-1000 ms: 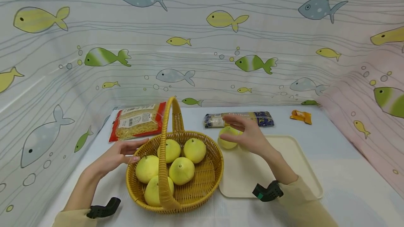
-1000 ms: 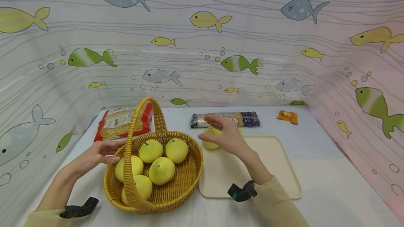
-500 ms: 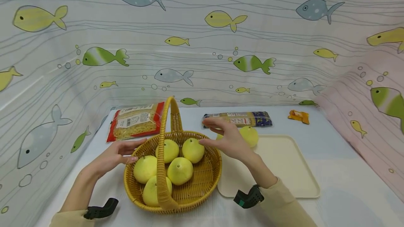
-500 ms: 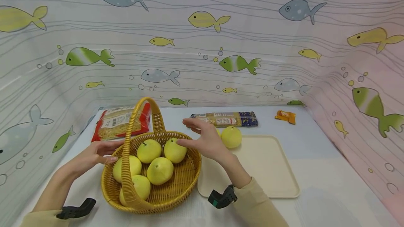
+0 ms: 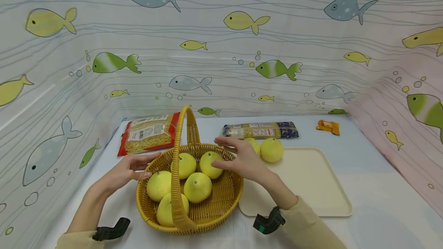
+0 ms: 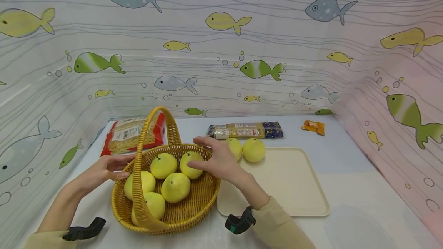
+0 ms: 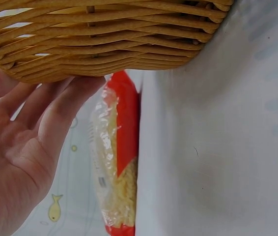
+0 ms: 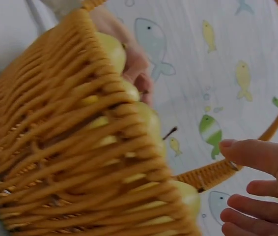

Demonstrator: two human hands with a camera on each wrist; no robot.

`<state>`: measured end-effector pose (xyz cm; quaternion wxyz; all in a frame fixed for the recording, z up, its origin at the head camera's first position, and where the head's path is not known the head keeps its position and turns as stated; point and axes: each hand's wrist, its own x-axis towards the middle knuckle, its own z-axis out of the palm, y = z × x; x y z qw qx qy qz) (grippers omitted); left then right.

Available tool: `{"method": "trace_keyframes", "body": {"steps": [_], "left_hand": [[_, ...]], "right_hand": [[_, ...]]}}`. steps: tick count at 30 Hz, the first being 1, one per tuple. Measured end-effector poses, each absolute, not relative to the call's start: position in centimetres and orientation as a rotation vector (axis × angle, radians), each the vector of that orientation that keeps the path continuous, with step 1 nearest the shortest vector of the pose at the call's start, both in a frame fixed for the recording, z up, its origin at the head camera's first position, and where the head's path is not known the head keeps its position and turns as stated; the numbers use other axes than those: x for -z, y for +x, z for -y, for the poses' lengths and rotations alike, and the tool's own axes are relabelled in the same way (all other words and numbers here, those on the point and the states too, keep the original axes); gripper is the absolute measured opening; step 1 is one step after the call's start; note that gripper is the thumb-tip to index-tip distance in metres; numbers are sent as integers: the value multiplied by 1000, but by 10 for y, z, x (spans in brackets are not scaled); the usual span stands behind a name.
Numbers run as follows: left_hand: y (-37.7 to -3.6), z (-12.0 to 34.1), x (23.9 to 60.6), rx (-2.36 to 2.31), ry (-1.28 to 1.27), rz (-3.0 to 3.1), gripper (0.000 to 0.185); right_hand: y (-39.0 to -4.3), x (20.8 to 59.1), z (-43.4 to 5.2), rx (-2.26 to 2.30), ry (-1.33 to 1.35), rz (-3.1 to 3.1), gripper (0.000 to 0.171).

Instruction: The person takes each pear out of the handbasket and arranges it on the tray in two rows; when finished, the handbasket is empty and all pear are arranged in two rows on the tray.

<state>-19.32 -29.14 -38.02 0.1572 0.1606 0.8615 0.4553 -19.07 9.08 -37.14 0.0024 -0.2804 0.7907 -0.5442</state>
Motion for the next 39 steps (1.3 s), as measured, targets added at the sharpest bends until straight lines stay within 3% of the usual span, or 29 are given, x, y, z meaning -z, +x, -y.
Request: {"method": "trace_keyframes", "body": {"steps": [39], "left_hand": [[-194, 292, 382, -1285, 466, -2473, 69]], "right_hand": [[-187, 396, -66, 1300, -803, -2825, 67]]}}
